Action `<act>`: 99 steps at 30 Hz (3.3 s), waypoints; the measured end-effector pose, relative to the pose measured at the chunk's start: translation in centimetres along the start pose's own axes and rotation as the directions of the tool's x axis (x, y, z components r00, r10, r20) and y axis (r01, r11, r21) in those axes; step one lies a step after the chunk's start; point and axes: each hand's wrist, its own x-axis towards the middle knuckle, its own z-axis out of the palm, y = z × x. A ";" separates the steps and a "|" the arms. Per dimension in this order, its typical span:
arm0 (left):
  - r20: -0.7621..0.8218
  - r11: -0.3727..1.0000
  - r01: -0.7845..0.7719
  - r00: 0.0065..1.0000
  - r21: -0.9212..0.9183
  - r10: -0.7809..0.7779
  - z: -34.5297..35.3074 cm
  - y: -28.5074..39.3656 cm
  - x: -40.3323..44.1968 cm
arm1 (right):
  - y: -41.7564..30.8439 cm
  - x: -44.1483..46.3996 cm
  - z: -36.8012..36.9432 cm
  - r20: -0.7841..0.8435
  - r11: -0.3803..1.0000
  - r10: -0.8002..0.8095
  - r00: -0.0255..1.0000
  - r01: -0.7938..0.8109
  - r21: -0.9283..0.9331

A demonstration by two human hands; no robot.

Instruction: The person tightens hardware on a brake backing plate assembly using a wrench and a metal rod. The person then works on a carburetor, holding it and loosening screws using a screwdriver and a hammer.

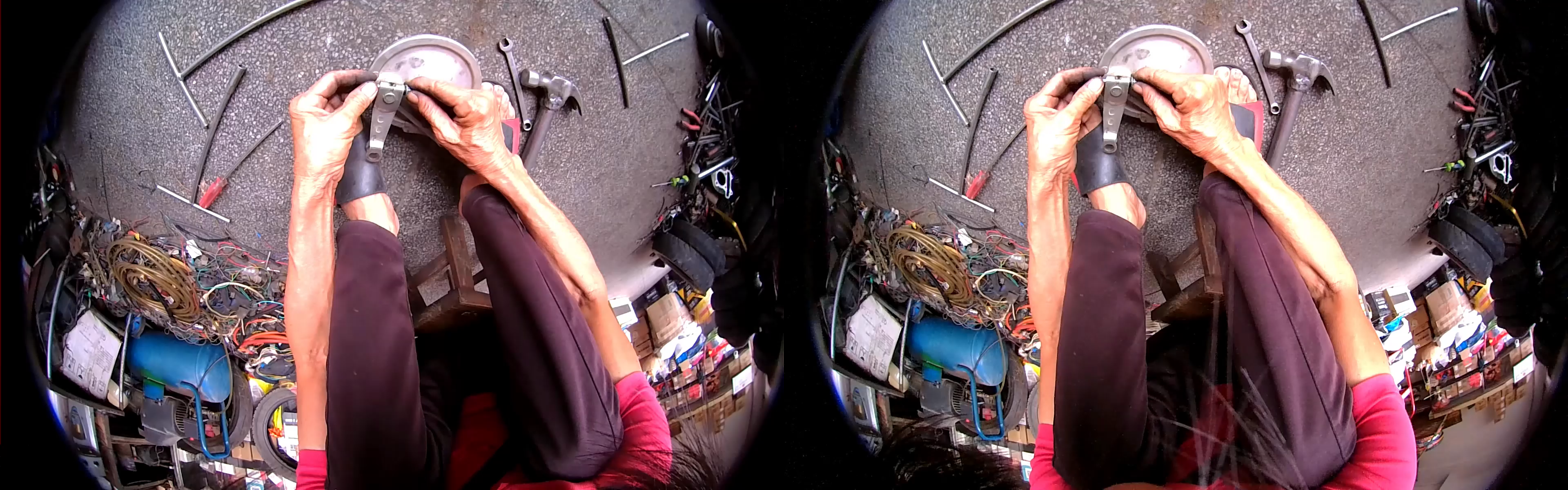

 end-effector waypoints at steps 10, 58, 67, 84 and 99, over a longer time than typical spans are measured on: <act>-0.057 1.000 0.002 0.998 -0.017 -0.003 0.0 0.3 -1.0 | -0.1 -0.4 0.3 -0.008 0.999 0.004 1.000 -0.004 0.045; -0.025 0.996 0.031 0.999 0.084 -0.029 -0.1 0.0 0.0 | -0.2 0.5 -0.1 -0.016 1.000 0.018 1.000 -0.018 -0.024; -0.012 0.997 0.000 1.000 0.072 0.001 -0.1 -0.1 0.0 | -1.2 1.2 -0.6 0.021 0.969 0.222 0.975 -0.223 0.106; -0.016 0.996 -0.014 1.000 0.088 0.016 0.1 -0.1 0.0 | 0.8 1.9 -0.7 0.139 0.923 0.238 0.961 -0.269 0.275; -0.012 0.999 -0.013 1.000 0.043 0.013 -0.2 -0.4 0.0 | 0.6 1.9 -0.7 0.189 0.823 0.381 0.905 -0.425 0.376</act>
